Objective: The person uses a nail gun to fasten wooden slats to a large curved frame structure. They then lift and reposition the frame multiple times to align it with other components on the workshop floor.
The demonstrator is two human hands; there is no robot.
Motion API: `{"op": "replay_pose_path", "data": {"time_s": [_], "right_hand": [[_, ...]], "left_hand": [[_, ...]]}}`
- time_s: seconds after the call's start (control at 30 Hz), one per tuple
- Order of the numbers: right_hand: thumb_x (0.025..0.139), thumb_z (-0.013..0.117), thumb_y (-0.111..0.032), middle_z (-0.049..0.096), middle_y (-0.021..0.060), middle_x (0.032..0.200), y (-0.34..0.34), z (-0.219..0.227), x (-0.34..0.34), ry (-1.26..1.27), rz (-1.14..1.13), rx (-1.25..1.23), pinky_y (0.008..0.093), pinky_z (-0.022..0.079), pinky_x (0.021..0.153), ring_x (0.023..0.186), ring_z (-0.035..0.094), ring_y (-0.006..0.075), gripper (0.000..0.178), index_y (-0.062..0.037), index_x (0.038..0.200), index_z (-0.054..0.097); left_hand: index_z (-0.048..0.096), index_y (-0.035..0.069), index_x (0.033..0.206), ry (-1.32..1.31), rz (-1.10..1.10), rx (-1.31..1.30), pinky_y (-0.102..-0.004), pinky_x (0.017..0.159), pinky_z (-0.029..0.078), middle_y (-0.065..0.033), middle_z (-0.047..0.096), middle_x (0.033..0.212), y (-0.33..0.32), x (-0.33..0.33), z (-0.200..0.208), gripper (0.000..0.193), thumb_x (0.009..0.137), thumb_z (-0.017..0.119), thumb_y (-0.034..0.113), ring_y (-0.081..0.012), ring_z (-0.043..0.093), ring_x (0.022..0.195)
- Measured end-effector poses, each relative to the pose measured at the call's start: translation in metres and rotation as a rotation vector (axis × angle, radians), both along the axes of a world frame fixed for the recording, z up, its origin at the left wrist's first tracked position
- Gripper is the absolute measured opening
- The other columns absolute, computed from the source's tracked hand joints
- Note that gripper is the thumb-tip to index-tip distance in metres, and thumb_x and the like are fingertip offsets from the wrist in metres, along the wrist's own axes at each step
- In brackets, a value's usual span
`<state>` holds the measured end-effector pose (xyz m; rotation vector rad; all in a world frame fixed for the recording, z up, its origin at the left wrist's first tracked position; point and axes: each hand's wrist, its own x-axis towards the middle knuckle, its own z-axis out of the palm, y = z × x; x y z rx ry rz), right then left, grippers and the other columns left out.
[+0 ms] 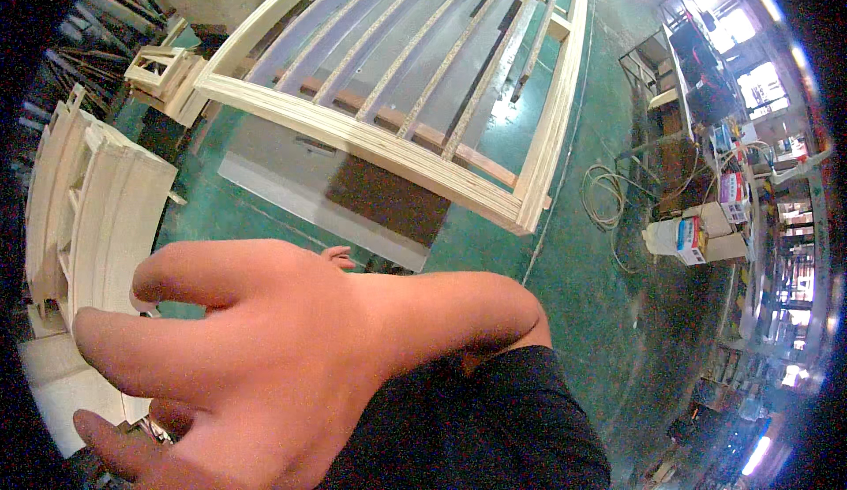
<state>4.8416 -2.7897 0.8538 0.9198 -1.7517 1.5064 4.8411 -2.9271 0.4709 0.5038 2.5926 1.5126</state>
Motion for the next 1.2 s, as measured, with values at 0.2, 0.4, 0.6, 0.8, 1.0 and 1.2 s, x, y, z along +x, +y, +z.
{"op": "replay_pose_path", "data": {"time_s": [0.2, 0.4, 0.6, 0.8, 1.0, 1.2], "right_hand": [[0.087, 0.073, -0.013, 0.070, 0.0042, 0.103, -0.013, 0.012, -0.027, -0.171, -0.033, -0.041, 0.0265, 0.054, 0.071, 0.079, 0.063, 0.0156, 0.016, -0.0136, 0.103, 0.073], [0.090, 0.071, -0.014, 0.069, 0.0034, 0.102, -0.013, 0.007, -0.049, -0.379, -0.194, 0.001, 0.0241, 0.052, 0.071, 0.078, 0.060, 0.0128, 0.015, -0.0122, 0.104, 0.071], [0.106, 0.053, -0.023, 0.060, 0.0095, 0.115, 0.002, -0.037, -0.111, 0.079, -0.335, 0.168, 0.0279, 0.048, 0.072, 0.085, 0.055, 0.0227, 0.016, -0.0129, 0.119, 0.058], [0.099, 0.058, -0.018, 0.061, 0.0139, 0.112, -0.017, -0.050, -0.126, 0.216, -0.657, 0.168, 0.0393, 0.053, 0.070, 0.089, 0.060, 0.0297, 0.023, -0.0241, 0.121, 0.060], [0.085, 0.070, -0.001, 0.063, 0.0182, 0.114, 0.021, -0.158, -0.145, -0.170, -0.827, 0.585, 0.0411, 0.056, 0.076, 0.086, 0.064, 0.0314, 0.031, -0.0038, 0.115, 0.066], [0.070, 0.092, -0.038, 0.054, 0.0121, 0.141, 0.108, -0.248, -0.120, -1.113, -0.980, 1.158, 0.0566, 0.035, 0.115, 0.134, 0.050, 0.0313, 0.096, -0.0107, 0.149, 0.045]], "left_hand": [[0.069, 0.004, 0.107, -0.029, -0.022, 0.000, -0.0444, 0.106, 0.049, -0.0201, 0.061, 0.136, -0.008, -0.042, -0.007, 0.022, 0.087, 0.073, 0.013, -0.0396, 0.059, 0.126], [0.069, 0.004, 0.106, -0.051, -0.010, -0.007, -0.0439, 0.105, 0.049, -0.0196, 0.061, 0.136, -0.041, -0.082, -0.007, 0.021, 0.088, 0.073, 0.013, -0.0390, 0.060, 0.125], [0.069, 0.003, 0.106, 0.029, -0.093, -0.017, -0.0433, 0.105, 0.050, -0.0191, 0.061, 0.136, -0.083, -0.143, 0.026, 0.020, 0.089, 0.073, 0.013, -0.0380, 0.060, 0.125], [0.070, 0.004, 0.100, 0.250, -0.167, 0.042, -0.0424, 0.100, 0.053, -0.0175, 0.068, 0.125, -0.155, -0.247, 0.067, 0.014, 0.087, 0.073, 0.008, -0.0339, 0.067, 0.116], [0.067, 0.004, 0.116, 0.460, -0.100, -0.226, -0.0463, 0.105, 0.049, -0.0186, 0.067, 0.127, -0.274, -0.375, 0.075, 0.037, 0.085, 0.079, 0.020, -0.0365, 0.063, 0.120], [0.060, 0.009, 0.132, 0.467, -0.229, -0.660, -0.0492, 0.110, 0.043, -0.0142, 0.056, 0.142, -0.347, -0.450, 0.077, 0.085, 0.062, 0.096, 0.039, -0.0385, 0.053, 0.128]]}}
